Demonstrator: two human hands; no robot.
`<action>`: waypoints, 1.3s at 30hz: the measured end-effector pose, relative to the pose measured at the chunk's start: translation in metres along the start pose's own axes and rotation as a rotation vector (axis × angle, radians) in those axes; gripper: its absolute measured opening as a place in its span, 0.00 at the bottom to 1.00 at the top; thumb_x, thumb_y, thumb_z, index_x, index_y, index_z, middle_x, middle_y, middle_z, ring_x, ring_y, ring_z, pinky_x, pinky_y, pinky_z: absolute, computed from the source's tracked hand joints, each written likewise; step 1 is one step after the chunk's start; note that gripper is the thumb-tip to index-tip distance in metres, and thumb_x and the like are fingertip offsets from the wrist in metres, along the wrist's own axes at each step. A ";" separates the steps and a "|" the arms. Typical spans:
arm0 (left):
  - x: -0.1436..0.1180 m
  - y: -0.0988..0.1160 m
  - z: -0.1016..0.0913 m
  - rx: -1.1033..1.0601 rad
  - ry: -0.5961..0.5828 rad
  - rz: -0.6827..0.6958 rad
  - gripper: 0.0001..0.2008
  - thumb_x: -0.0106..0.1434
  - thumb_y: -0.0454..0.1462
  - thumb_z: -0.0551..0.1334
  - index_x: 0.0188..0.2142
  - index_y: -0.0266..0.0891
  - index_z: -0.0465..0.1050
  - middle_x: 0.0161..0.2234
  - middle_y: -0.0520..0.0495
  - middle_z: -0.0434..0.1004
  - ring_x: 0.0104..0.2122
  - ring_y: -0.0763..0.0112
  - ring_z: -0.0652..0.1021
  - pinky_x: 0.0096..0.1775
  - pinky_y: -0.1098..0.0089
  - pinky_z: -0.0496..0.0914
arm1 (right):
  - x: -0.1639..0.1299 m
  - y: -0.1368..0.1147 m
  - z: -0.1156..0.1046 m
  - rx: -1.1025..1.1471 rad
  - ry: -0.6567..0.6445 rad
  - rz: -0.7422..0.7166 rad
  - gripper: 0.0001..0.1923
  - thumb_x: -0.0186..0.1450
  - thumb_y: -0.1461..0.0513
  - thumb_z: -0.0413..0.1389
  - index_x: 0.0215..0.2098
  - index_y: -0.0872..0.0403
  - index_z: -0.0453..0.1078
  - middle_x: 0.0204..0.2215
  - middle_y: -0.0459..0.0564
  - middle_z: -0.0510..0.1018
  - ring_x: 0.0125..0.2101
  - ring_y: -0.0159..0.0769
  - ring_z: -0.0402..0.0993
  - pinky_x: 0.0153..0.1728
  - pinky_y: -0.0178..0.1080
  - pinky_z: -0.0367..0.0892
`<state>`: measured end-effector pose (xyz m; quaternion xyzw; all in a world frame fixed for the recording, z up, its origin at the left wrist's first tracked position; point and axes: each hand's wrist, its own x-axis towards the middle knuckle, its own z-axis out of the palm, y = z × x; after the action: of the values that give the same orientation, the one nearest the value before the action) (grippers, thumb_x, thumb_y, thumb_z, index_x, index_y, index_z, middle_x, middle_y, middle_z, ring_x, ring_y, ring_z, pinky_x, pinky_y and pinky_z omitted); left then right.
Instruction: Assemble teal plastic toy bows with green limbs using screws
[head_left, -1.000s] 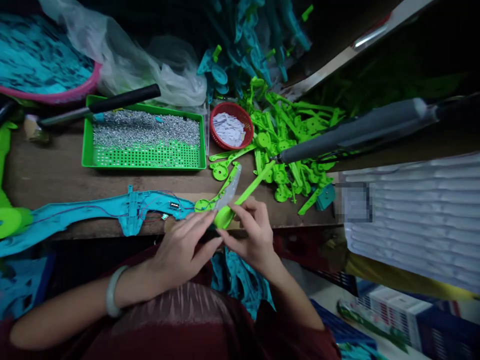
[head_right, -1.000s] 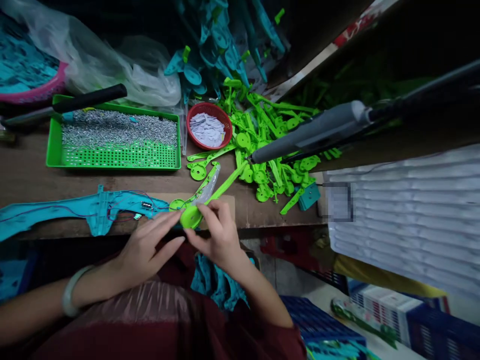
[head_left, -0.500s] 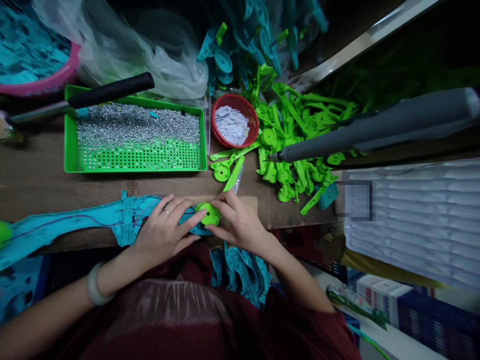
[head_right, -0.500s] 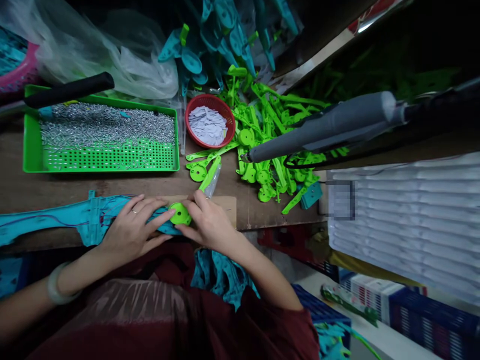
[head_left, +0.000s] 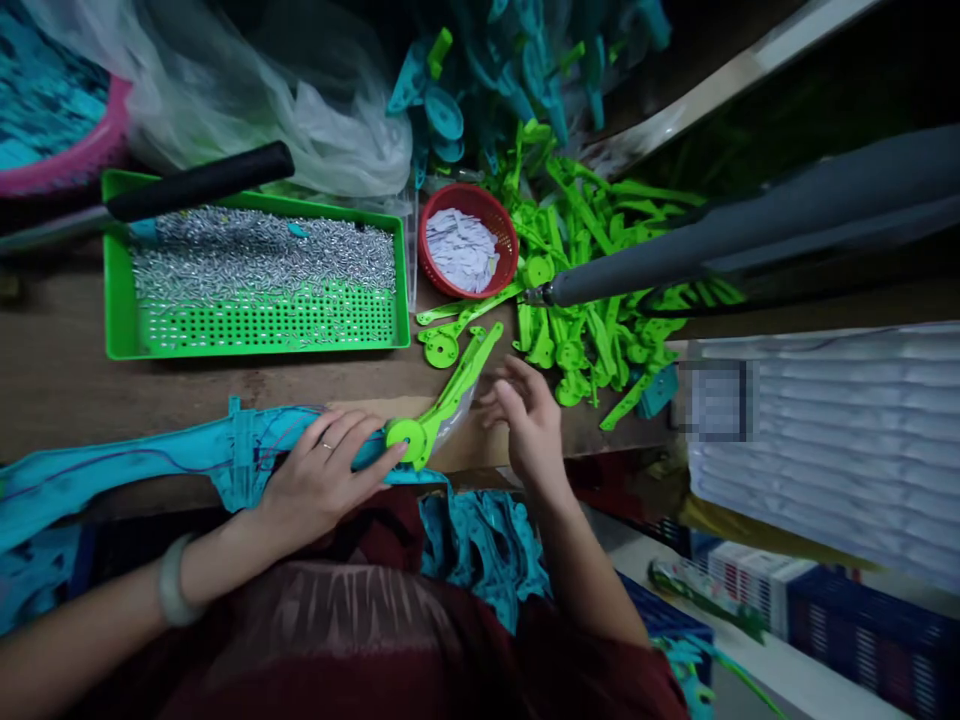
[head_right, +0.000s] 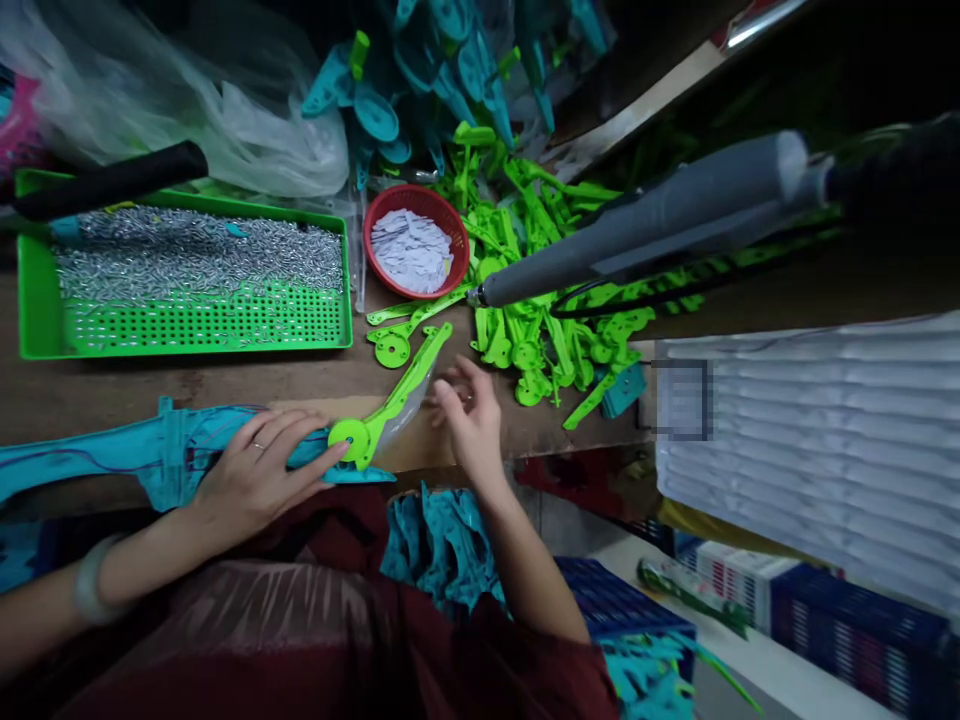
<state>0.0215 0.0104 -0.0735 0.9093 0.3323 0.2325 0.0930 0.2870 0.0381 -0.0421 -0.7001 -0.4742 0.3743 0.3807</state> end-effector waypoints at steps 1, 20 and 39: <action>-0.002 0.000 0.001 0.017 0.003 0.010 0.19 0.65 0.32 0.64 0.55 0.41 0.71 0.51 0.34 0.74 0.52 0.51 0.74 0.53 0.51 0.68 | 0.007 0.002 0.000 0.128 -0.048 0.112 0.23 0.62 0.48 0.59 0.50 0.53 0.69 0.34 0.48 0.73 0.22 0.28 0.68 0.19 0.33 0.67; 0.085 0.022 0.000 -0.542 -0.535 -0.420 0.13 0.70 0.43 0.57 0.44 0.41 0.76 0.40 0.46 0.82 0.41 0.57 0.81 0.41 0.62 0.74 | 0.011 -0.001 0.001 0.560 -0.195 0.225 0.19 0.50 0.50 0.67 0.32 0.55 0.74 0.21 0.45 0.79 0.11 0.20 0.53 0.09 0.28 0.51; 0.082 0.016 0.006 -0.547 -0.491 -0.375 0.12 0.68 0.45 0.59 0.42 0.40 0.75 0.39 0.46 0.80 0.42 0.60 0.79 0.41 0.64 0.71 | -0.017 0.013 -0.005 0.343 -0.485 0.308 0.19 0.53 0.52 0.68 0.35 0.57 0.74 0.18 0.42 0.74 0.14 0.25 0.64 0.13 0.28 0.59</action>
<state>0.0883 0.0509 -0.0443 0.8032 0.3863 0.0676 0.4485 0.2922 0.0177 -0.0487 -0.5796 -0.3695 0.6577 0.3080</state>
